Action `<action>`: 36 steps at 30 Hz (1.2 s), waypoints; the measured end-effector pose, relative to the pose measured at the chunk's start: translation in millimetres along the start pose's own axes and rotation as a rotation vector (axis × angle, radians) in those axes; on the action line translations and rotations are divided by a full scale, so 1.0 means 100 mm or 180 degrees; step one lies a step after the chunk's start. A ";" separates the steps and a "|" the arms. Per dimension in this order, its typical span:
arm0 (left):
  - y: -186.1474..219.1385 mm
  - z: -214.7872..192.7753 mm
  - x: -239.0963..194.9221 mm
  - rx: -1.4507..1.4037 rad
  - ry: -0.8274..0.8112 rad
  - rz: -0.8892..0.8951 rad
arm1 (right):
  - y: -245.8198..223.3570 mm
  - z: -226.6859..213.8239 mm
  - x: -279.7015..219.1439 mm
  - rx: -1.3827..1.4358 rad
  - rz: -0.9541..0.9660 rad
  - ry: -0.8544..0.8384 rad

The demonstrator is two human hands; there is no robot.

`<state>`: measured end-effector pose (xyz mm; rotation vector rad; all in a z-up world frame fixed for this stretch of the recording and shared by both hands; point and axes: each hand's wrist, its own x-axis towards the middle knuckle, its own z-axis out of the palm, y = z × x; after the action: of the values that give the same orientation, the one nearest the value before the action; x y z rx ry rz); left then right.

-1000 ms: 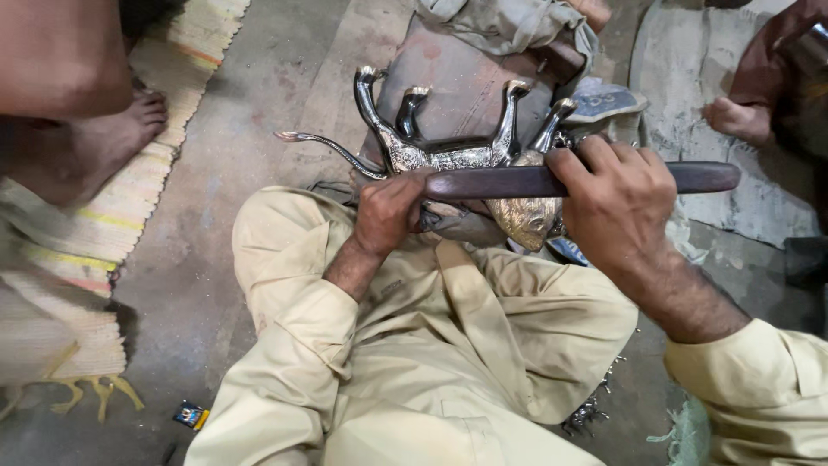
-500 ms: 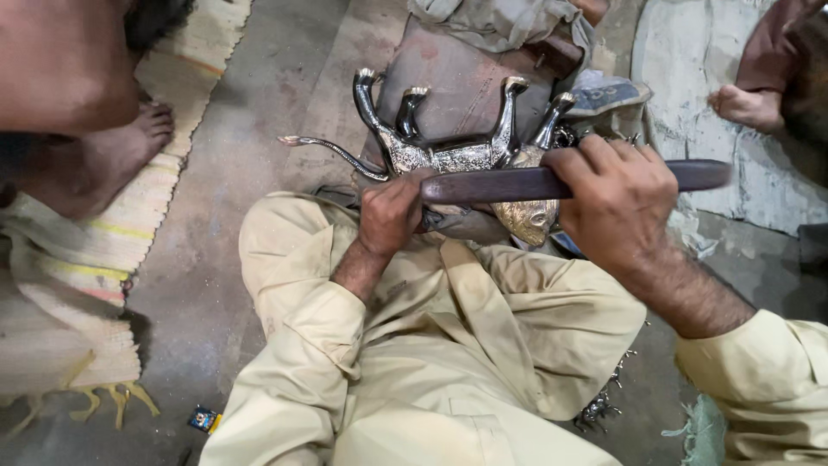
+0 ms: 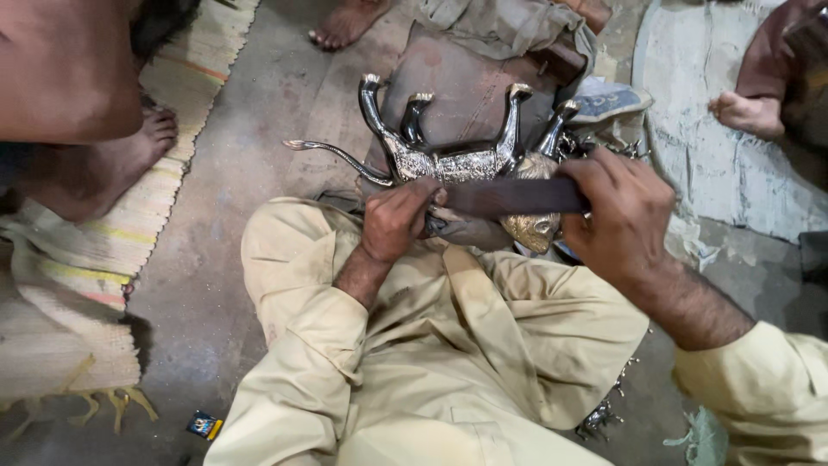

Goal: The person sits on the floor and uses a hammer and chisel to emboss decorative patterns onto a silver-colored metal animal figurine. They repeatedly reposition the figurine and strike different areas to create textured details.

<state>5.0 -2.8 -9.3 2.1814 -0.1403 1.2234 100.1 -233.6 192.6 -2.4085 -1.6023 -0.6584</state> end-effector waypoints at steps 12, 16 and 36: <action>-0.08 0.04 -0.05 0.0064 -0.0014 0.0137 | 0.03 0.11 -0.13 -0.0349 0.0067 0.0015; -0.07 0.05 -0.15 -0.0068 -0.0047 0.0038 | 0.02 0.11 -0.13 -0.0373 -0.0083 0.0003; -0.04 0.05 -0.20 -0.0011 -0.0069 0.0092 | -0.08 0.02 -0.17 -0.0317 -0.0020 -0.0100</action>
<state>-1.2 -6.8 -29.6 2.1971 -0.1836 1.2148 88.1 -243.8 182.5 -2.4968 -1.6267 -0.7213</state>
